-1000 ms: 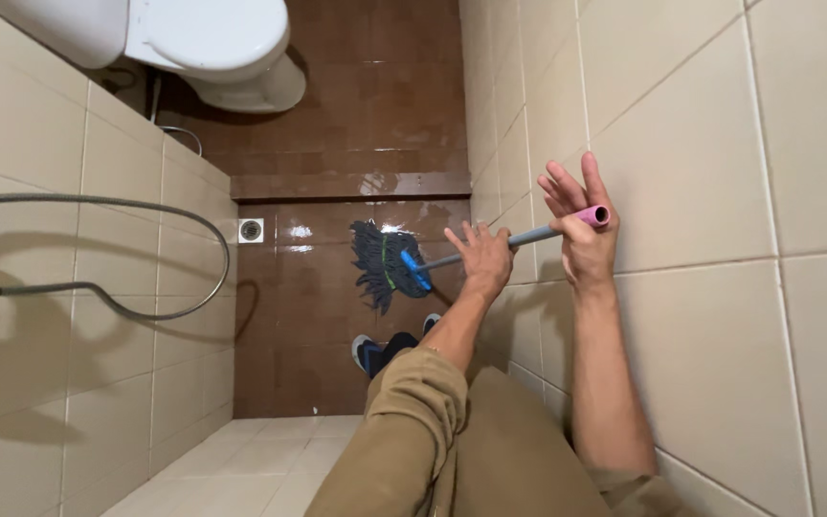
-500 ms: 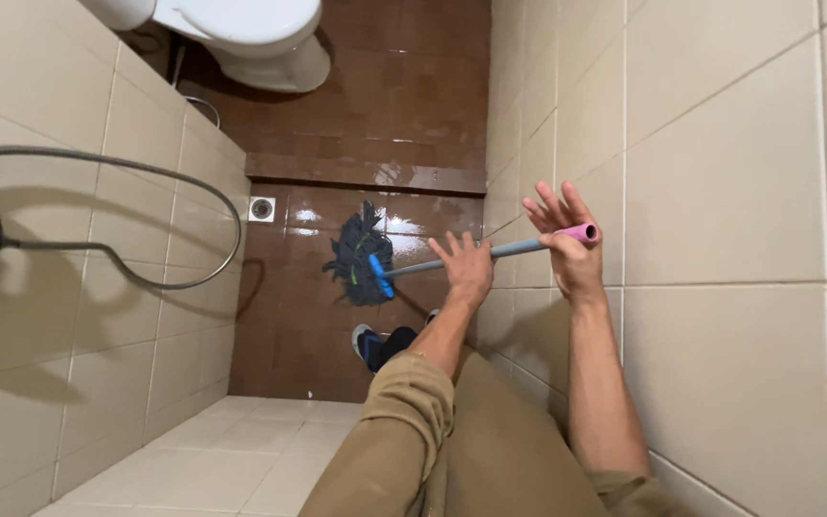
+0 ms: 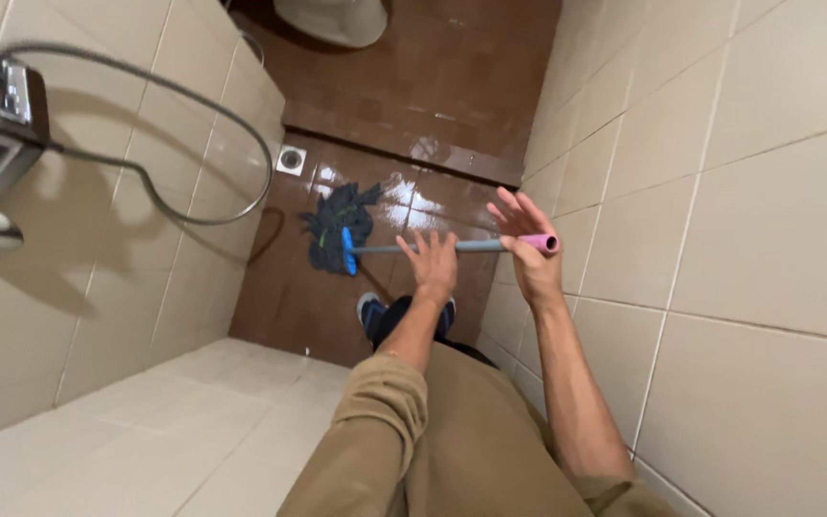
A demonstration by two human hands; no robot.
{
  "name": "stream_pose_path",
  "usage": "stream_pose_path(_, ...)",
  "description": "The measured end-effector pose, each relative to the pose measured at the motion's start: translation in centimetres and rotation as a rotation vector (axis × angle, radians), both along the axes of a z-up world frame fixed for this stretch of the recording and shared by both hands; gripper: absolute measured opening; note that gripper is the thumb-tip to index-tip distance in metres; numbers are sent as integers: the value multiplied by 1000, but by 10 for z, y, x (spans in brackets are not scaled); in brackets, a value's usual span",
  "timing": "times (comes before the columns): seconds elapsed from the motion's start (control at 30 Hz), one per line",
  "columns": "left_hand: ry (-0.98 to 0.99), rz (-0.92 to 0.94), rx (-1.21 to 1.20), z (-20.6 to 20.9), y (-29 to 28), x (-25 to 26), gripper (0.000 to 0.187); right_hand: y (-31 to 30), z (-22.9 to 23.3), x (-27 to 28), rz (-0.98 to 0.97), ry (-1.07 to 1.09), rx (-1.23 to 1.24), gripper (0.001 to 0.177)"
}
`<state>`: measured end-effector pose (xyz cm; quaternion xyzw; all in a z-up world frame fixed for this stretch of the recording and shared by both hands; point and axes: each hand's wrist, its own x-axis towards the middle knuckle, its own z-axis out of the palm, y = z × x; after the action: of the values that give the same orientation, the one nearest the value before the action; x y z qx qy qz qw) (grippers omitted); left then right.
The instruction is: The person assembles a mop by attaching the mop head to the handle by hand in a bathroom.
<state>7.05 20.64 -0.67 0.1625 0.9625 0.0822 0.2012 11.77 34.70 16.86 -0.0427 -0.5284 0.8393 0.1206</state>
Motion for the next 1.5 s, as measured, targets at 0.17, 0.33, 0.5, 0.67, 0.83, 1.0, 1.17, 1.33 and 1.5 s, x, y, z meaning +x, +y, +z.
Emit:
stream_pose_path(0.17,-81,83,-36,15,-38,-18,42,-36,-7,-20,34,-29,-18,72)
stream_pose_path(0.33,-81,186,-30,-1,-82,-29,40,-76,-15,-27,91,-94,22,67)
stream_pose_path(0.5,-125,294,-22,-5,-128,-38,35,-118,-10,-41,181,-97,68,62)
stream_pose_path(0.67,-123,390,66,10,-159,-57,32,-153,6,-67,219,-110,106,59)
stream_pose_path(0.83,-149,457,115,21,-177,-61,45,-177,15,-76,258,-74,75,57)
stream_pose_path(1.0,-130,528,285,16,-199,-56,33,-200,23,-79,277,-66,103,51)
stream_pose_path(1.17,-120,554,273,18,-214,-72,39,-224,35,-96,268,-64,106,49)
stream_pose_path(1.33,-137,585,293,36,-231,-76,36,-244,39,-101,307,-22,157,45)
stream_pose_path(1.5,-173,618,344,57,-243,-77,32,-256,41,-106,317,-33,168,45)
